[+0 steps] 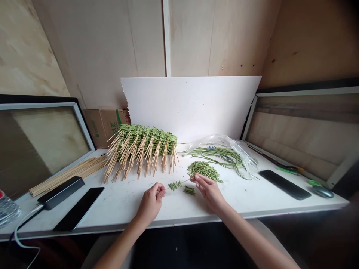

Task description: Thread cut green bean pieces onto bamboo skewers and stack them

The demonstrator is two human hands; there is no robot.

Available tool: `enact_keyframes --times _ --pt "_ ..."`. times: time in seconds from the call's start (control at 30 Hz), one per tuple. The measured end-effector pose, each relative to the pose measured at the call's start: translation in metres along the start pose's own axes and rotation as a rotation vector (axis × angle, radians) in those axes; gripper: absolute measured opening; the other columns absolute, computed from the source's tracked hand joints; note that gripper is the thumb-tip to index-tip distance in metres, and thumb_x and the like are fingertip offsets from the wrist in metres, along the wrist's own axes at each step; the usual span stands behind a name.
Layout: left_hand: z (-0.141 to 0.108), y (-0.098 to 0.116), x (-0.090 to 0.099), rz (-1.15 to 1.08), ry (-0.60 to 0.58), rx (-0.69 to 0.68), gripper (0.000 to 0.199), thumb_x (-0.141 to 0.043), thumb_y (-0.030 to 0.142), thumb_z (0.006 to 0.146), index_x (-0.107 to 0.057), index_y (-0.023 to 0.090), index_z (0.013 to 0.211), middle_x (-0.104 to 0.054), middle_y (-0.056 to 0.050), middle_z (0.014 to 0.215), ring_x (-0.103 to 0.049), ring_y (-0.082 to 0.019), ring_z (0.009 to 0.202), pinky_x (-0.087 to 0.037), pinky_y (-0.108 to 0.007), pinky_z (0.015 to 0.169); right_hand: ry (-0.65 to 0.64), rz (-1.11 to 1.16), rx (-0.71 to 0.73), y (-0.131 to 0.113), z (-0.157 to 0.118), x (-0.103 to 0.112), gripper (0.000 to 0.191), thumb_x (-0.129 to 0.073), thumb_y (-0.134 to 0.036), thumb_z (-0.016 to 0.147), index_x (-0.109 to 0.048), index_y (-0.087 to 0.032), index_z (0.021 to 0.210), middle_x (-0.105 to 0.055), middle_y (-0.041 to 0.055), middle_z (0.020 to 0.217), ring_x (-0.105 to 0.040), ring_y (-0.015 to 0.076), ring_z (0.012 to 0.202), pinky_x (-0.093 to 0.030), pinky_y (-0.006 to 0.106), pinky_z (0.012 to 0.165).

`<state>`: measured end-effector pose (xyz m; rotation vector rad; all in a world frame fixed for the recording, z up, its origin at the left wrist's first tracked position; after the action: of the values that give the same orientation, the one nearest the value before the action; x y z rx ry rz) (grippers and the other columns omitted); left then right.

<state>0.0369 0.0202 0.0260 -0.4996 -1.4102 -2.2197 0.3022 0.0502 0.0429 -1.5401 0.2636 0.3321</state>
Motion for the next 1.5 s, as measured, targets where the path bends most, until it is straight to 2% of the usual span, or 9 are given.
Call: enact_keyframes --times 0.13,0.4,0.67,0.97,1.2,1.5 --pt "-0.003 0.004 -0.002 -0.052 0.004 0.025 0.013 -0.054 0.030 0.096 -0.057 0.022 0.086 -0.065 -0.001 0.076 -0.066 -0.019 0.069 -0.047 -0.027 0.067 -0.018 0.017 0.016 0.007 0.000 0.000 0.039 -0.089 -0.050 0.070 -0.081 -0.024 0.098 -0.080 0.0079 0.100 -0.071 0.0302 0.112 -0.054 0.040 0.098" --pt "-0.013 0.003 -0.015 -0.052 0.034 0.065 0.012 -0.058 0.030 0.094 -0.062 0.022 0.086 -0.068 -0.002 0.073 -0.067 -0.020 0.066 -0.046 -0.027 0.064 -0.020 -0.007 0.037 0.007 -0.001 -0.002 0.040 -0.081 -0.057 0.078 -0.078 -0.022 0.097 -0.079 0.0105 0.108 -0.072 0.0292 0.108 -0.059 0.038 0.088" --pt "-0.013 0.003 -0.015 -0.063 0.043 0.058 0.015 -0.057 0.033 0.095 -0.062 0.022 0.087 -0.069 -0.003 0.074 -0.067 -0.021 0.067 -0.047 -0.027 0.065 -0.008 0.072 0.025 0.009 -0.002 -0.001 0.037 -0.086 -0.051 0.076 -0.079 -0.021 0.097 -0.079 0.0108 0.106 -0.072 0.0289 0.111 -0.057 0.035 0.084" --pt "-0.015 0.002 -0.016 -0.052 0.053 0.048 0.014 -0.058 0.033 0.095 -0.062 0.022 0.087 -0.069 -0.002 0.073 -0.068 -0.021 0.065 -0.048 -0.027 0.065 0.006 0.028 0.062 0.013 -0.001 0.002 0.036 -0.085 -0.052 0.076 -0.080 -0.022 0.096 -0.079 0.0110 0.103 -0.072 0.0298 0.109 -0.056 0.036 0.082" --pt "-0.014 0.003 -0.016 -0.007 0.052 0.064 0.015 -0.054 0.032 0.096 -0.062 0.022 0.088 -0.071 -0.003 0.078 -0.069 -0.020 0.068 -0.049 -0.027 0.066 0.026 -0.020 0.100 0.013 -0.001 0.002 0.033 -0.083 -0.050 0.079 -0.081 -0.021 0.094 -0.080 0.0124 0.100 -0.073 0.0303 0.107 -0.055 0.037 0.086" --pt "-0.015 0.005 -0.015 0.010 0.063 0.048 0.015 -0.055 0.030 0.095 -0.061 0.021 0.084 -0.070 -0.002 0.076 -0.068 -0.019 0.065 -0.048 -0.026 0.064 0.070 -0.061 0.138 0.012 -0.003 0.001 0.037 -0.087 -0.050 0.073 -0.082 -0.021 0.094 -0.081 0.0136 0.100 -0.073 0.0323 0.105 -0.055 0.041 0.086"
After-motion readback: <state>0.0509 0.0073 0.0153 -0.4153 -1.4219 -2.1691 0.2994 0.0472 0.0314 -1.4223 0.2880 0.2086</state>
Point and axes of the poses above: each hand's wrist, its own z-axis towards the middle knuckle, its own x-axis out of the back of the hand, y = z × x, the point moved 1 cm from there along z, towards the middle knuckle
